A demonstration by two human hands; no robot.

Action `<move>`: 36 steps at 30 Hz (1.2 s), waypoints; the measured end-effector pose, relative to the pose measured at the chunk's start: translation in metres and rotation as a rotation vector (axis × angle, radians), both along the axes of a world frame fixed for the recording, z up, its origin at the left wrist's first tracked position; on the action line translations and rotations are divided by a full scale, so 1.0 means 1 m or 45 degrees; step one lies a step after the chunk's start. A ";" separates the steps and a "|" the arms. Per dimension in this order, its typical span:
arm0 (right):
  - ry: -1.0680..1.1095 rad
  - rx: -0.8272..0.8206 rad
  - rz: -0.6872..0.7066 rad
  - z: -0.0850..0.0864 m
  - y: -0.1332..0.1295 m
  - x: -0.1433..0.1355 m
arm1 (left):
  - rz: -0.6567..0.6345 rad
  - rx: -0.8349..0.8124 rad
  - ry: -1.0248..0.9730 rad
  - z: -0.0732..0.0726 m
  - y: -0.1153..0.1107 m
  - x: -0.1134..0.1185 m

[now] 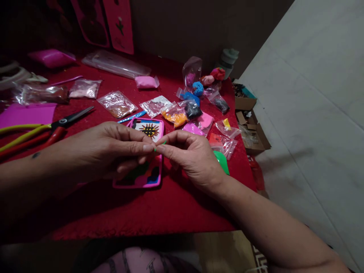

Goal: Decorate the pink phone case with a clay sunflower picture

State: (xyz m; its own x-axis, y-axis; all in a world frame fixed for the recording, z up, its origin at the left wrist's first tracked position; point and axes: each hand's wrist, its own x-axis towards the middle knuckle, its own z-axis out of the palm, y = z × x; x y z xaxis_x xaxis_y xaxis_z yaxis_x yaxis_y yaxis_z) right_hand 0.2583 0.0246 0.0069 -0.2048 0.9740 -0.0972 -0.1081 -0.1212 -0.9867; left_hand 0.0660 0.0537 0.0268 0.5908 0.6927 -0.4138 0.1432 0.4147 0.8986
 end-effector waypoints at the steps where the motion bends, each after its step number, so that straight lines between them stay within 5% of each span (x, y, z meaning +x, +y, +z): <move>1: 0.010 -0.016 -0.001 0.000 0.000 0.000 | -0.004 -0.006 -0.008 0.000 0.000 0.000; 31: 0.008 0.033 0.086 -0.002 0.002 0.002 | -0.043 0.034 0.076 0.001 0.005 -0.004; 36: -0.156 0.063 0.087 0.004 0.006 -0.001 | 0.210 0.190 0.086 0.015 0.013 -0.011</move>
State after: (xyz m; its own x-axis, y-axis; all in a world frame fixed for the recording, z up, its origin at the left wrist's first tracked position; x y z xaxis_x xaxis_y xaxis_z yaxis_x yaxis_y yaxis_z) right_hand 0.2572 0.0310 0.0113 -0.2607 0.9623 -0.0774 0.0201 -0.0747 -0.9970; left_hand 0.0546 0.0669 0.0419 0.4386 0.8341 -0.3344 0.1463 0.3009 0.9424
